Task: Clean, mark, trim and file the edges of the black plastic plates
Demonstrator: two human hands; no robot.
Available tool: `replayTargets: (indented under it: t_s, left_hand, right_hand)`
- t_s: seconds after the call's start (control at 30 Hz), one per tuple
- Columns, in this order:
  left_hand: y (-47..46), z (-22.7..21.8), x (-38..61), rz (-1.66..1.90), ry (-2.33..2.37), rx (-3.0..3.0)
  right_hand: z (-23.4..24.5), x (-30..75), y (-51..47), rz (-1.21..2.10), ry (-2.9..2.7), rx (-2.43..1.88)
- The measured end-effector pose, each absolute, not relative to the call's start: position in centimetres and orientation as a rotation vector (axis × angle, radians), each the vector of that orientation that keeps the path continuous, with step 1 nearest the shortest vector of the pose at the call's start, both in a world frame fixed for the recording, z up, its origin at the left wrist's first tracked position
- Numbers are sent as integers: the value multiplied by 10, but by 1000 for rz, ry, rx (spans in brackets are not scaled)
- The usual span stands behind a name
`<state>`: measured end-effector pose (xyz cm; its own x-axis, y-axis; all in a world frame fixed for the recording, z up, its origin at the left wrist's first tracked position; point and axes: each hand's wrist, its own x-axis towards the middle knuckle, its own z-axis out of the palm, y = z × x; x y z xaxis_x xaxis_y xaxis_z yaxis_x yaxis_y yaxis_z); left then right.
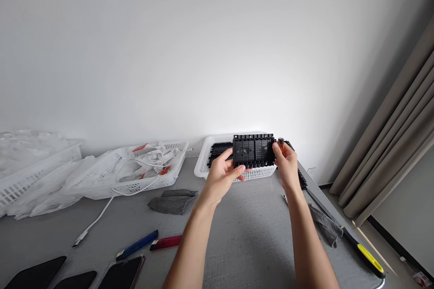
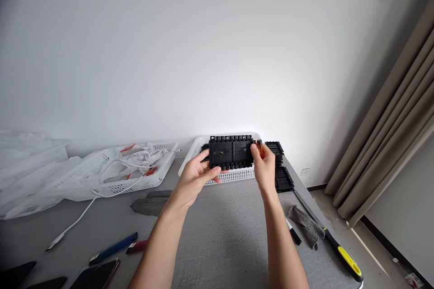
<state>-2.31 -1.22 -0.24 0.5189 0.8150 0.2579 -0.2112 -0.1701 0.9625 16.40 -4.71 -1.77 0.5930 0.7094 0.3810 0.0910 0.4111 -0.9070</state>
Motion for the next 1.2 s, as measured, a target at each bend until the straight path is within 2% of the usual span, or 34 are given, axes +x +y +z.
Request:
replayTargets:
  t_s: [0.13, 0.2, 0.47, 0.57, 1.2]
  left_hand:
    - [-8, -4, -21, 1045, 564, 1460]
    - [-6, -6, -19, 1052, 569, 1462]
    - [-3, -13, -8, 1064, 533, 1554]
    - [-1, -15, -9, 1058, 541, 1630]
    - [-2, -19, -9, 1063, 538, 1768]
  right_hand:
    - [-11, 167, -55, 382, -797, -1062]
    - [-7, 163, -59, 474, -773, -985]
    - [-3, 108, -57, 1500, -835, -828]
    - [-4, 101, -55, 1711, -823, -739]
    - [1, 103, -58, 1685, -695, -700]
